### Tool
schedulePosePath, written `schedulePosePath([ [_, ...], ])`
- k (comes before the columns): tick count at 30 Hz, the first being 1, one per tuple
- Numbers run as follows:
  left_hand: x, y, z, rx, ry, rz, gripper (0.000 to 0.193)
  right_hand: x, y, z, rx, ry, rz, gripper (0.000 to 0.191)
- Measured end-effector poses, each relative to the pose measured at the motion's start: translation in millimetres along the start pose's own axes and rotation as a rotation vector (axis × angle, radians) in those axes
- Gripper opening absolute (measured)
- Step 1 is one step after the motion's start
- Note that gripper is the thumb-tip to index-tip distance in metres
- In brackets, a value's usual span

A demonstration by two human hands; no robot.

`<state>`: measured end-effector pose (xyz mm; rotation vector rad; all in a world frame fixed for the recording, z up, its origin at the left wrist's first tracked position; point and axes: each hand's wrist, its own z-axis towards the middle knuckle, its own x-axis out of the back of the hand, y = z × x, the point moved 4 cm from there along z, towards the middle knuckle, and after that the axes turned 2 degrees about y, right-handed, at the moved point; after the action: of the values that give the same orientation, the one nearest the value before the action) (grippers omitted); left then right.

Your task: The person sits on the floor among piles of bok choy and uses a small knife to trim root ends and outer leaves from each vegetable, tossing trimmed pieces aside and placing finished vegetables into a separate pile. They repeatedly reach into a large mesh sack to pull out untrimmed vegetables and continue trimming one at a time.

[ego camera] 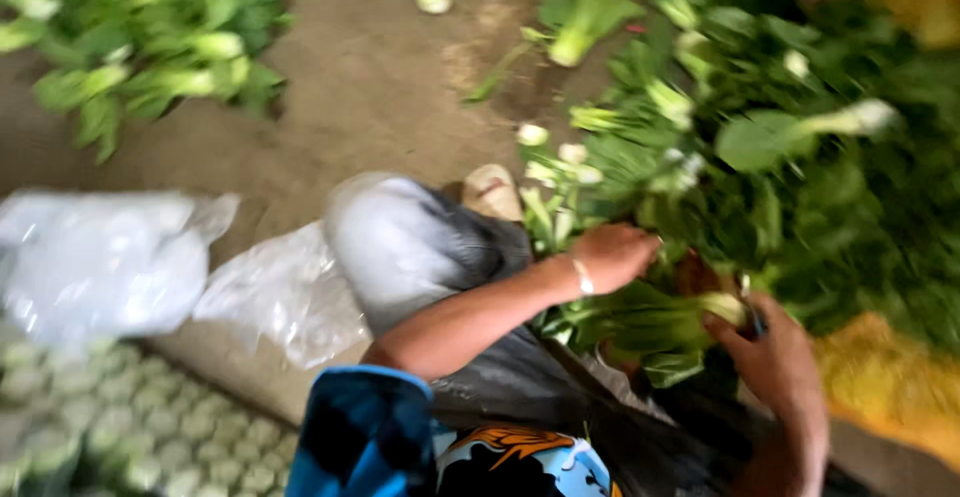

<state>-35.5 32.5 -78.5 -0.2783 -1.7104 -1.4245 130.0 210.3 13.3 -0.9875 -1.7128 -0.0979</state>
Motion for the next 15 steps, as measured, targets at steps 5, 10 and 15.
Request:
schedulePosePath([
  [5, -55.7, -4.1, -26.3, 0.166, -0.484, 0.310, 0.060, -0.2, -28.2, 42.3, -0.123, -0.181, -0.642, 0.069],
  [10, -120.2, 14.9, -64.3, -0.057, -0.837, 0.228, 0.062, -5.0, -173.4, 62.9, 0.281, -0.209, -0.577, 0.070],
  [15, -127.7, 8.7, -77.2, -0.164, -0.461, 0.238, 0.062, 12.2, -307.1, -4.5, 0.972, -0.191, 0.649, 0.094],
])
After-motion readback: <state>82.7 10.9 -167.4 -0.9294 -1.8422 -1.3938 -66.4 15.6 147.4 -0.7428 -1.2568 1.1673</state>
